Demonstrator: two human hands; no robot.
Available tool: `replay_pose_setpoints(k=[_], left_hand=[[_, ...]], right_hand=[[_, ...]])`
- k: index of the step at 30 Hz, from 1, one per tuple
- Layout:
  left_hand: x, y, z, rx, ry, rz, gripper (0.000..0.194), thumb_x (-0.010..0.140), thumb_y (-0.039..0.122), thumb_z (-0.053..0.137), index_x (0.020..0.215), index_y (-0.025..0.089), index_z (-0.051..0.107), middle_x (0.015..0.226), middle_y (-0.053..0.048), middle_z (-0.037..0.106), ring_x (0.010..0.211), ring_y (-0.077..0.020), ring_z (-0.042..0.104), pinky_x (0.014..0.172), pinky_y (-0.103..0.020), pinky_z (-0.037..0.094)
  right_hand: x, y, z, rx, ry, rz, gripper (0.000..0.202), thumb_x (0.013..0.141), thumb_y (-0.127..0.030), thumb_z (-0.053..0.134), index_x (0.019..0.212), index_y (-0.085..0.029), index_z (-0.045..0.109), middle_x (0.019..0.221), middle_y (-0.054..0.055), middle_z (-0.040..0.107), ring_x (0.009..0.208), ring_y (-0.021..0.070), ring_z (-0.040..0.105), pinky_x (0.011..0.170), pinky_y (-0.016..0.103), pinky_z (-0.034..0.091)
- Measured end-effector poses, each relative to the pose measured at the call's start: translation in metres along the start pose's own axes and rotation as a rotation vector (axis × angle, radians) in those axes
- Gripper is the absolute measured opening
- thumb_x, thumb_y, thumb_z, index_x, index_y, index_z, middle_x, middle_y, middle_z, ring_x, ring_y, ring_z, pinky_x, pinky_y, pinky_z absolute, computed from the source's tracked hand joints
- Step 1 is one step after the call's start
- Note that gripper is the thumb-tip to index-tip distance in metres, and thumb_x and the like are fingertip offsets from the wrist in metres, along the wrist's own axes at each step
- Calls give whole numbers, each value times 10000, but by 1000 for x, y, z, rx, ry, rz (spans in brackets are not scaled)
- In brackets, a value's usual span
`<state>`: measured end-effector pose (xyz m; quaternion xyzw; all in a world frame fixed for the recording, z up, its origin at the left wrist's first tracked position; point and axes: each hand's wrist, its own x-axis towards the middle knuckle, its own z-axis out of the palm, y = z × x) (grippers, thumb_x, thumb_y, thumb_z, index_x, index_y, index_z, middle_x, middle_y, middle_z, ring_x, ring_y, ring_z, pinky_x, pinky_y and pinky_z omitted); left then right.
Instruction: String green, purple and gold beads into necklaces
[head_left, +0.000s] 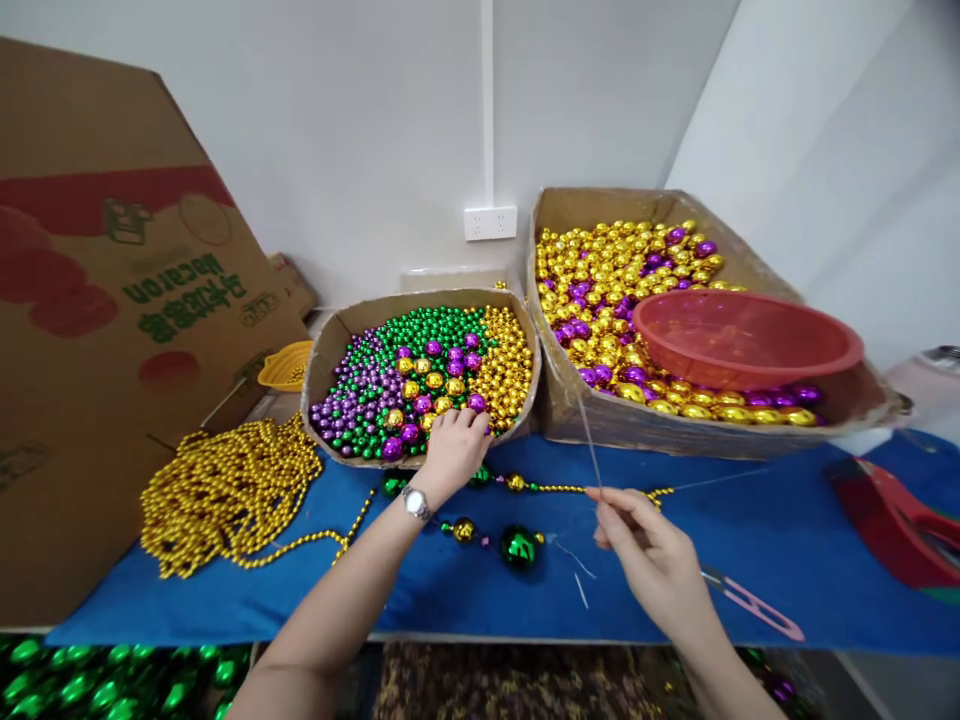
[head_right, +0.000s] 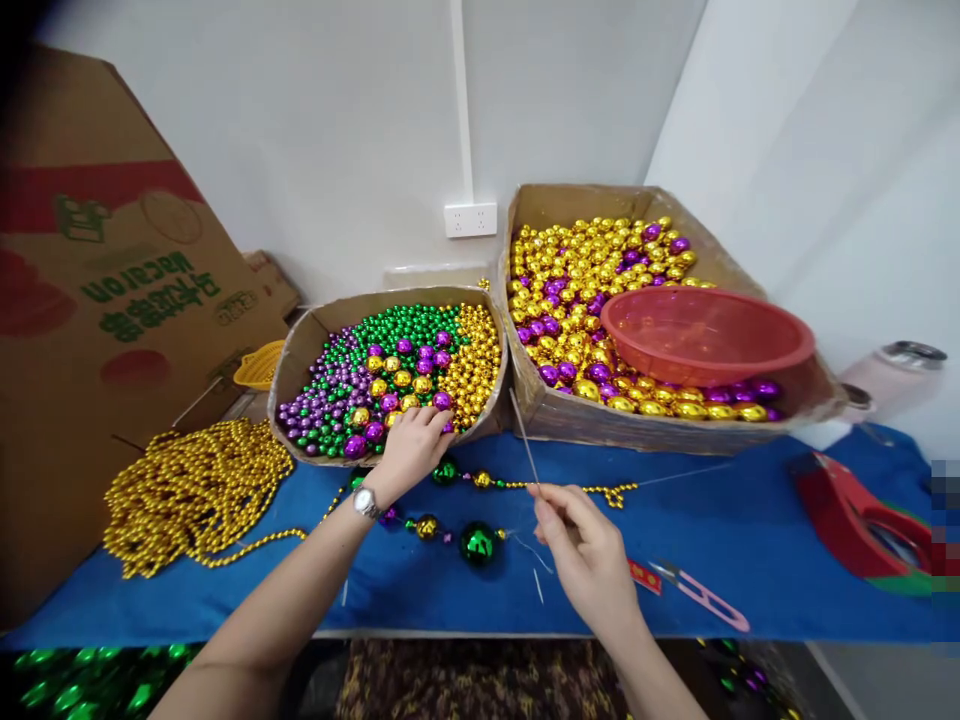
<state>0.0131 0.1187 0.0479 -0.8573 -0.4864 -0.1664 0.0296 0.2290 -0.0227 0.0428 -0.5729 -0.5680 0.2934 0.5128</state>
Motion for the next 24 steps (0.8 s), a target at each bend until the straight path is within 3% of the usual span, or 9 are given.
replay_pose_setpoints(k=[2,4,7,9,12,17,24], left_hand=[[2,1,-3,-95,5,-15,224,848,245,518,1053,202,598,988,-114,602,941,-281,541,847,-455,402],[1,2,-9,-337,61,-52,233,837,235,535,1061,210,594,1031,-102,590,967,-265,549,878,-442,402],[-8,4,-20,-984,142,-241,238,843,295,545,1066,219,579,1048,-76,586,953,-230,582,844,-390,455],[-19,5,-26,-1466,130,-404,224,841,318,558,1039,215,568,999,-56,602,886,-209,620,793,-370,492],[-35,8,-32,-1922,92,-558,218,811,281,611,1004,189,563,961,-53,632,841,-202,654,748,-333,514],[-53,14,-33,-2130,112,-673,260,783,222,647,1026,148,590,969,-74,669,898,-228,665,821,-335,518],[-59,21,-27,-2206,237,-721,167,755,205,677,897,138,620,925,-50,687,931,-243,662,919,-376,488]], right_hand=[[1,-6,-3,-33,2,-46,277,896,-370,497,1096,-215,609,791,20,612,596,117,594,550,215,520],[0,-9,-1,-103,-51,-123,245,898,-345,498,1073,-224,619,838,32,624,667,131,619,591,214,523],[-5,-7,9,-205,-109,-248,198,902,-310,496,1012,-224,637,882,50,640,760,146,635,651,210,519],[-9,-3,19,-215,-112,-311,192,909,-287,484,1019,-222,627,844,42,639,740,137,634,643,195,513],[-16,2,31,-209,-139,-359,182,913,-268,474,1017,-223,617,813,32,633,717,131,631,635,188,507],[-24,6,38,-211,-184,-389,190,914,-249,469,1045,-220,603,832,35,620,734,135,628,647,196,505],[-33,8,42,-227,-212,-412,227,924,-228,446,1109,-212,577,824,36,614,704,128,623,654,201,500]])
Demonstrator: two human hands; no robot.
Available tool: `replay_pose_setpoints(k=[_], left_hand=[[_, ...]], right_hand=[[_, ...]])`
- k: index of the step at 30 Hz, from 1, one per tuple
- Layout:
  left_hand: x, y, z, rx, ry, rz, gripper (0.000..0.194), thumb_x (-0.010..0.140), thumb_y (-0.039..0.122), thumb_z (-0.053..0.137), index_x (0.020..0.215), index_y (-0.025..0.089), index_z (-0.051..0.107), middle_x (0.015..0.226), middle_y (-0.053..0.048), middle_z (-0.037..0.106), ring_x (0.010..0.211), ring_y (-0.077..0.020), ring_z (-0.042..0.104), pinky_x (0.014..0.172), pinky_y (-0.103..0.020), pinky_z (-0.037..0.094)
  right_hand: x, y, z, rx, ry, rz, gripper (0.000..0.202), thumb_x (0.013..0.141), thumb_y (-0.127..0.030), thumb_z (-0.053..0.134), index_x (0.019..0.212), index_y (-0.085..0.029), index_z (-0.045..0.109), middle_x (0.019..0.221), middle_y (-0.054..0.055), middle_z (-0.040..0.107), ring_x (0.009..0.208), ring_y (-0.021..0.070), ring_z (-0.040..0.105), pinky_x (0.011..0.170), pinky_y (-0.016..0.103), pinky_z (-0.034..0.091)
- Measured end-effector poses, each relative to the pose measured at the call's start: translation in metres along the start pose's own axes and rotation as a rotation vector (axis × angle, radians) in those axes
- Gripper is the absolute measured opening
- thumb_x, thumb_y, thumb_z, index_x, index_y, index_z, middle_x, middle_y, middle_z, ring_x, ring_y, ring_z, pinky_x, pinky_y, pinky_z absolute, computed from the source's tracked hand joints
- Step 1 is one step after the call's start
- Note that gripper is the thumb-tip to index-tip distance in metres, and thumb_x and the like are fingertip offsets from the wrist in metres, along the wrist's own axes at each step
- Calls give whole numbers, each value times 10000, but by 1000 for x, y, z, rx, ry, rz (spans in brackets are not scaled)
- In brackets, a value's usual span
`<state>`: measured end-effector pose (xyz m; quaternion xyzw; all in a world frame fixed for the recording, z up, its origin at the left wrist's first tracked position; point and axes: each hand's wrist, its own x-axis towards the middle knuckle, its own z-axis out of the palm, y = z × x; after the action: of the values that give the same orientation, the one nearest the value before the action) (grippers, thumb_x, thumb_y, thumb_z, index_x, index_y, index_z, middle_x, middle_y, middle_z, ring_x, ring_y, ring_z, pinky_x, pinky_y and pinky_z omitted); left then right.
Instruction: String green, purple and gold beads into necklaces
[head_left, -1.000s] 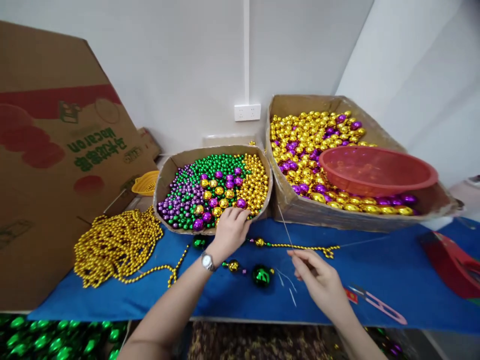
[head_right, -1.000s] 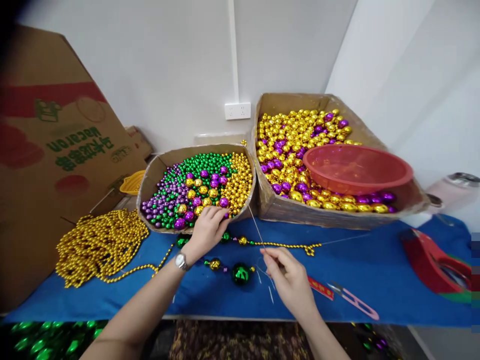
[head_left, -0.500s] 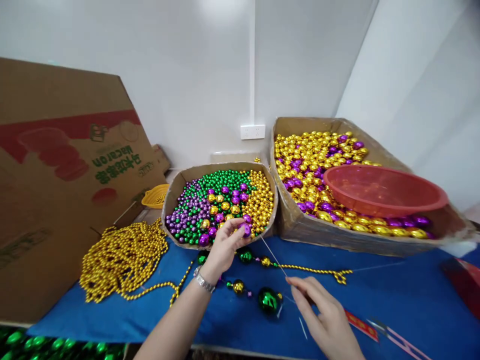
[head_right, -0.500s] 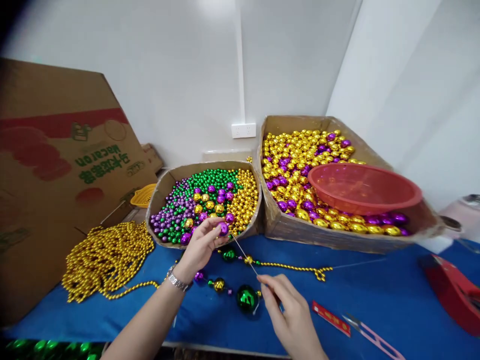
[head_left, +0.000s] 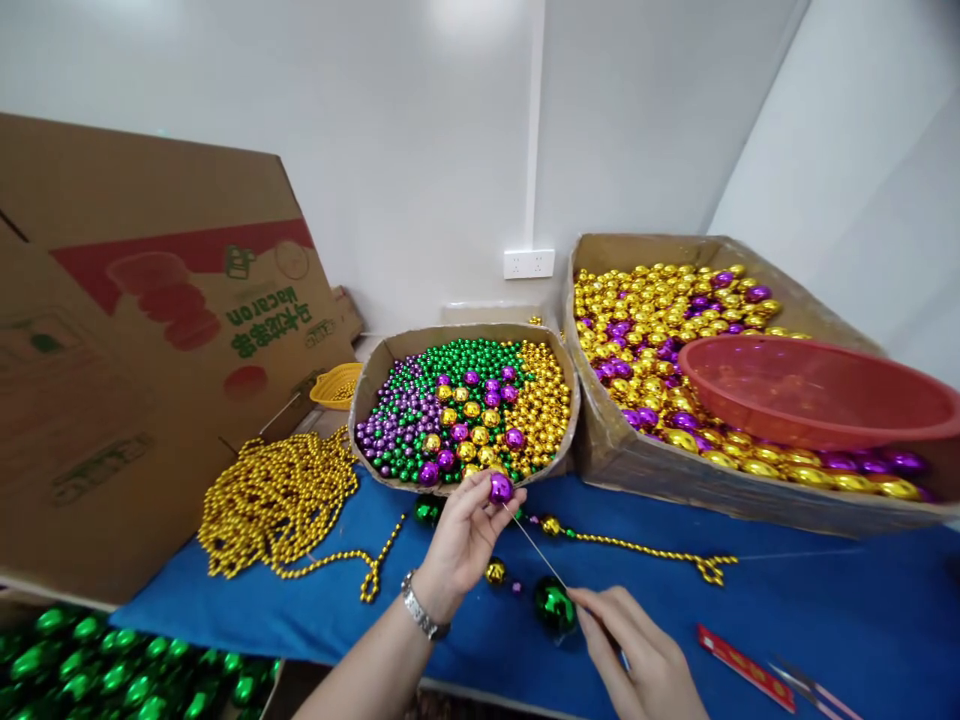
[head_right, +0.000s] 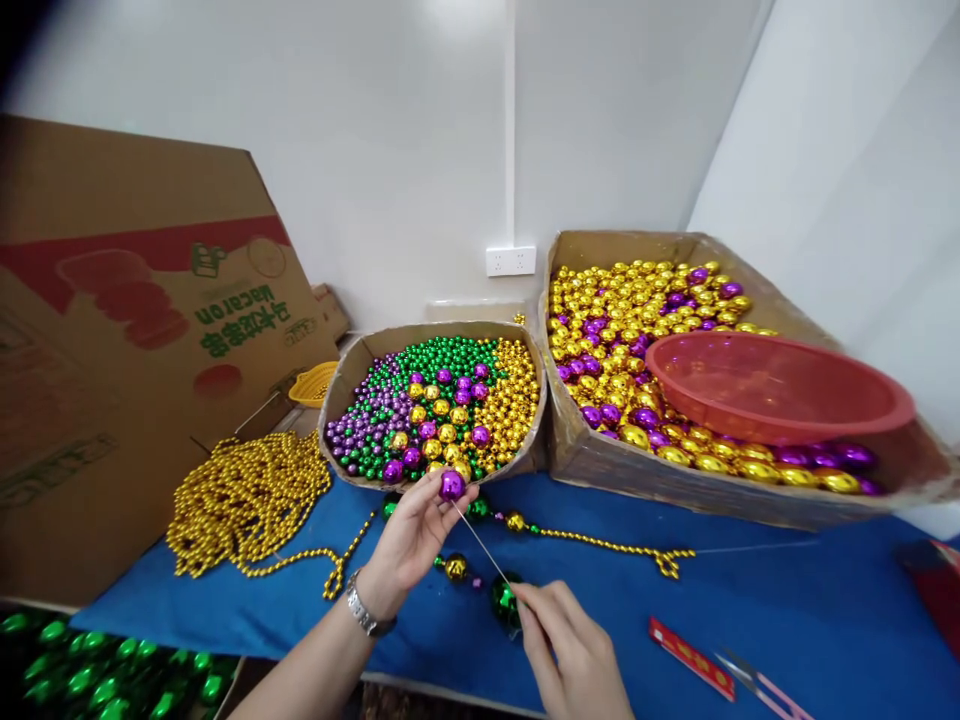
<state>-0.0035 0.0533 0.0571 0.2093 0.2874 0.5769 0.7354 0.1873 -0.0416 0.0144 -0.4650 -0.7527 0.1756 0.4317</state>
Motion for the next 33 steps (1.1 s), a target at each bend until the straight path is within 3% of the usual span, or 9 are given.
replay_pose_setpoints(k=[17,28,33], left_hand=[[-5,-6,1,25,-16,47,200,779,270,662,927,171,570,940,-43,672,950,-229,657,906,-367,483],[-9,-10,4,77,2,72,247,772,292,676,954,186,548,952,-46,652,913,-224,663,870,-384,496],[-17,-20,10,217,-33,147,286,711,235,735,938,194,566,1013,-47,622,967,-232,639,879,-385,496]], right_hand=[[-3,4,-2,12,-60,62,232,931,-266,436,1124,-228,559,812,31,615,688,135,620,617,198,499],[-2,3,-2,13,-20,43,215,917,-285,459,1079,-231,589,805,24,625,690,130,633,620,182,510],[0,3,1,-23,31,14,225,923,-279,445,1080,-216,593,816,46,632,704,143,640,649,202,517]])
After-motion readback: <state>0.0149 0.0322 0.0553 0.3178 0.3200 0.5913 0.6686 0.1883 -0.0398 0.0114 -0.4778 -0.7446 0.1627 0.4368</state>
